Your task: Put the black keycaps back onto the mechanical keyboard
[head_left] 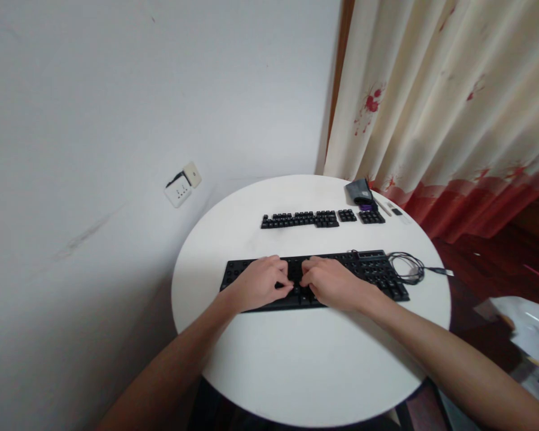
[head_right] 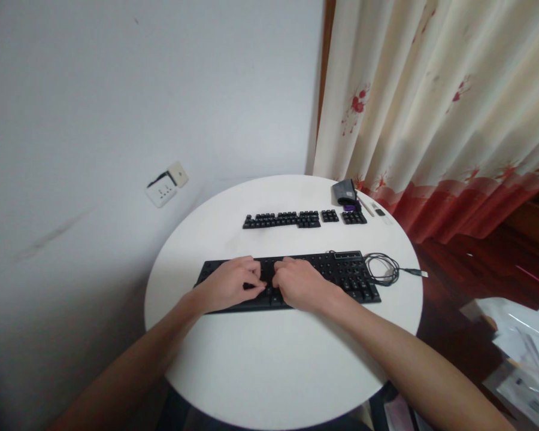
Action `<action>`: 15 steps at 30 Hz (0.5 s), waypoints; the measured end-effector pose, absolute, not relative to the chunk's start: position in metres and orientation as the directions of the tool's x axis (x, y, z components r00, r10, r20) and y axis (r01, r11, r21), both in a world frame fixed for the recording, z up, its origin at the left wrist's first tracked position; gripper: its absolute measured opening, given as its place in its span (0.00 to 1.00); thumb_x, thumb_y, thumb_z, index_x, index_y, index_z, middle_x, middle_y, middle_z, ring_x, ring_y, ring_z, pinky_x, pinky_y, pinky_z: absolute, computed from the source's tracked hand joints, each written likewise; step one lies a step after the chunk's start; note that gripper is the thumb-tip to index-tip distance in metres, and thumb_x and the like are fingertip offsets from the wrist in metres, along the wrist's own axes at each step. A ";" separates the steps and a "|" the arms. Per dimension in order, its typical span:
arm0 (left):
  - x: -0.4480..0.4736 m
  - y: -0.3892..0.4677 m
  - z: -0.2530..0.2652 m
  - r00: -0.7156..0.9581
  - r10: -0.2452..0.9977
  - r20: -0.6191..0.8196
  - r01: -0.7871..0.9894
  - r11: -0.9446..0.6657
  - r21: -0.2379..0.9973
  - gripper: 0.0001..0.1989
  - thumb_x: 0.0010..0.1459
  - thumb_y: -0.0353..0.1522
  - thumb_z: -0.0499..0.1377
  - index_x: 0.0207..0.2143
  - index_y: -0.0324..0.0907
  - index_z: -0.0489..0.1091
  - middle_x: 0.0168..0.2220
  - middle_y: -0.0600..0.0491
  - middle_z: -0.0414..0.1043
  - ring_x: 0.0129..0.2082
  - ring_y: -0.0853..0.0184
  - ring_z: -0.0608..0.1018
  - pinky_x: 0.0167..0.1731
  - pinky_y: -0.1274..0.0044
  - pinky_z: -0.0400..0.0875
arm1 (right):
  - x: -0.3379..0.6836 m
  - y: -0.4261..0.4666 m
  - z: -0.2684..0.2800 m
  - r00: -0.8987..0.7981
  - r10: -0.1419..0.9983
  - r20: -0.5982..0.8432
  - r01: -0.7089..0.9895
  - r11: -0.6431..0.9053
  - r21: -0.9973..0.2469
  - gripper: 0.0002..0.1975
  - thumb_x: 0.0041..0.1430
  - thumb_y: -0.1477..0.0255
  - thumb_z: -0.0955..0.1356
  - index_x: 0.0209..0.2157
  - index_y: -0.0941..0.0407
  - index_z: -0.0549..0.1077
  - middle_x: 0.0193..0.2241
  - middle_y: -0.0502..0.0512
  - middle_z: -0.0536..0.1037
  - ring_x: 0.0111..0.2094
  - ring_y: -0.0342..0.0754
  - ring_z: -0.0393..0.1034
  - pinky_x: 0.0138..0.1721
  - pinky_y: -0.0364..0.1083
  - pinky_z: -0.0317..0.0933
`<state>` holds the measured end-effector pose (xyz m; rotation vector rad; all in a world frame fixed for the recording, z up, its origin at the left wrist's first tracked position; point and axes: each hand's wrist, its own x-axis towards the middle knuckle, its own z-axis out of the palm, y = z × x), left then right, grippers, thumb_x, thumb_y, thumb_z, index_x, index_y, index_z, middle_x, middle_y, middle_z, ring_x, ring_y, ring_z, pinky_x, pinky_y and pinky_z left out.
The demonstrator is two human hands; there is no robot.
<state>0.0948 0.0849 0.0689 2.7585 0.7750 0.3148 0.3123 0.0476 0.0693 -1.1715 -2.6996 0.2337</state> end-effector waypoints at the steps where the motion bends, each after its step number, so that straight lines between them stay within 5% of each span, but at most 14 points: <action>1: 0.095 0.085 0.068 0.834 0.534 0.139 0.477 -0.824 0.305 0.10 0.61 0.34 0.59 0.27 0.43 0.76 0.31 0.54 0.72 0.33 0.67 0.72 0.36 0.75 0.63 | 0.312 0.048 0.069 -0.671 0.733 0.110 0.703 0.676 -0.220 0.15 0.52 0.85 0.64 0.30 0.56 0.80 0.31 0.56 0.75 0.36 0.49 0.68 0.33 0.45 0.54; 15: 0.099 0.089 0.066 0.830 0.519 0.203 0.434 -0.831 0.348 0.12 0.65 0.34 0.55 0.34 0.44 0.78 0.34 0.51 0.72 0.37 0.66 0.72 0.41 0.73 0.65 | 0.322 0.062 0.057 -0.643 0.719 0.263 0.608 0.688 -0.396 0.18 0.53 0.87 0.62 0.35 0.56 0.81 0.35 0.55 0.78 0.39 0.48 0.70 0.41 0.45 0.61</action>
